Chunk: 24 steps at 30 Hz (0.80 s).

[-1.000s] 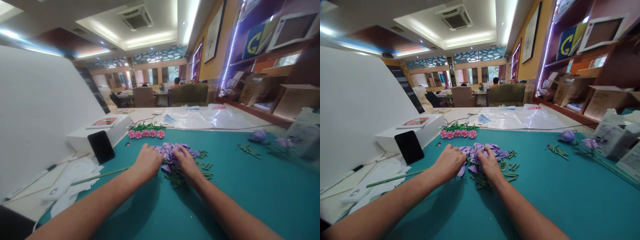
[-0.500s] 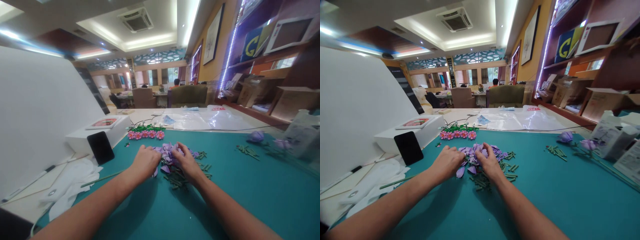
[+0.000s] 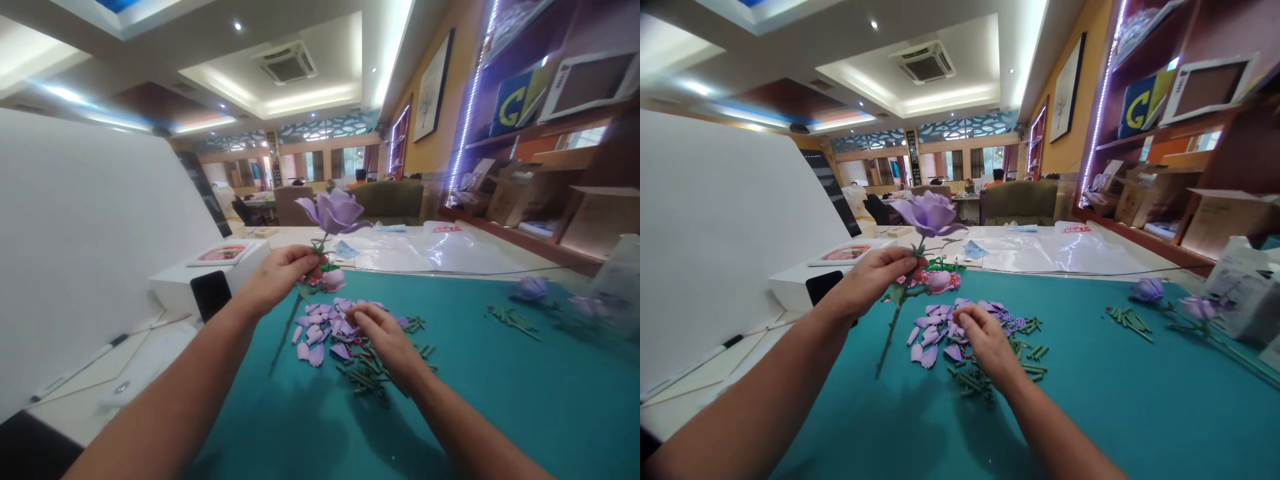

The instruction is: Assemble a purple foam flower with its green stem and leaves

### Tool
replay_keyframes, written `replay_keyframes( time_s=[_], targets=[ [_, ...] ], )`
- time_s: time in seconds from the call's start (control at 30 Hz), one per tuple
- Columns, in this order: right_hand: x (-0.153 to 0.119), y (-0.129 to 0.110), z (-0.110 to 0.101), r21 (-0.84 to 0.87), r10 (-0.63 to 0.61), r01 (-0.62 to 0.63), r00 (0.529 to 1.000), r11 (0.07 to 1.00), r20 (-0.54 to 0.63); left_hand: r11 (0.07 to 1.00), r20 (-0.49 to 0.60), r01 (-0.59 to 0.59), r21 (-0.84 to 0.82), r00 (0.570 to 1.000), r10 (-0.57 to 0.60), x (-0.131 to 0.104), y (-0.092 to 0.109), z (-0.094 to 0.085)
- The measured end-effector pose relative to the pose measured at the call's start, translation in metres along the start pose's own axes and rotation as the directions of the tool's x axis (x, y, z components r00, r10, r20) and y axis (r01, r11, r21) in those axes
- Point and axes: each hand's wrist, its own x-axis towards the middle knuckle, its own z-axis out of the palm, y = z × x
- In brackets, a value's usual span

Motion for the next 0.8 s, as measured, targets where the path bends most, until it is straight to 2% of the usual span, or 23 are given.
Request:
replay_keyframes(
  time_s=[0.07, 0.13, 0.27, 0.43, 0.53, 0.73, 0.8],
  targets=[
    [-0.008, -0.005, 0.008, -0.014, -0.015, 0.017, 0.994, 1.0, 0.111, 0.973, -0.034, -0.015, -0.231, 0.999, 0.007, 0.001, -0.001, 0.006],
    [-0.015, -0.008, 0.015, 0.016, -0.009, 0.006, 0.98, 1.0, 0.197, 0.924, -0.042, 0.002, -0.381, 0.999, -0.019, 0.001, -0.004, 0.014],
    [-0.022, -0.006, 0.024, 0.041, -0.029, 0.018, 0.955, 0.999, 0.295, 0.872, -0.057, 0.062, -0.486, 0.993, -0.102, 0.001, -0.008, 0.027],
    [-0.018, 0.005, 0.026, -0.036, -0.017, 0.024, 0.981, 0.999, 0.194, 0.845, -0.086, 0.112, -0.522, 0.979, -0.182, 0.001, -0.009, 0.03],
    [-0.012, 0.012, 0.022, -0.078, -0.037, 0.047, 0.992, 0.996, 0.123, 0.83, -0.109, 0.116, -0.546, 0.972, -0.207, -0.002, -0.017, 0.031],
    [-0.005, 0.021, 0.014, -0.237, -0.136, 0.143, 0.99, 0.961, 0.044, 0.824, -0.032, 0.06, -0.563, 0.995, -0.094, -0.016, -0.044, 0.045],
    [-0.004, 0.024, 0.012, -0.275, -0.158, 0.161, 0.987, 0.948, 0.032, 0.82, -0.026, 0.068, -0.569, 0.995, -0.1, -0.018, -0.049, 0.053]
  ],
)
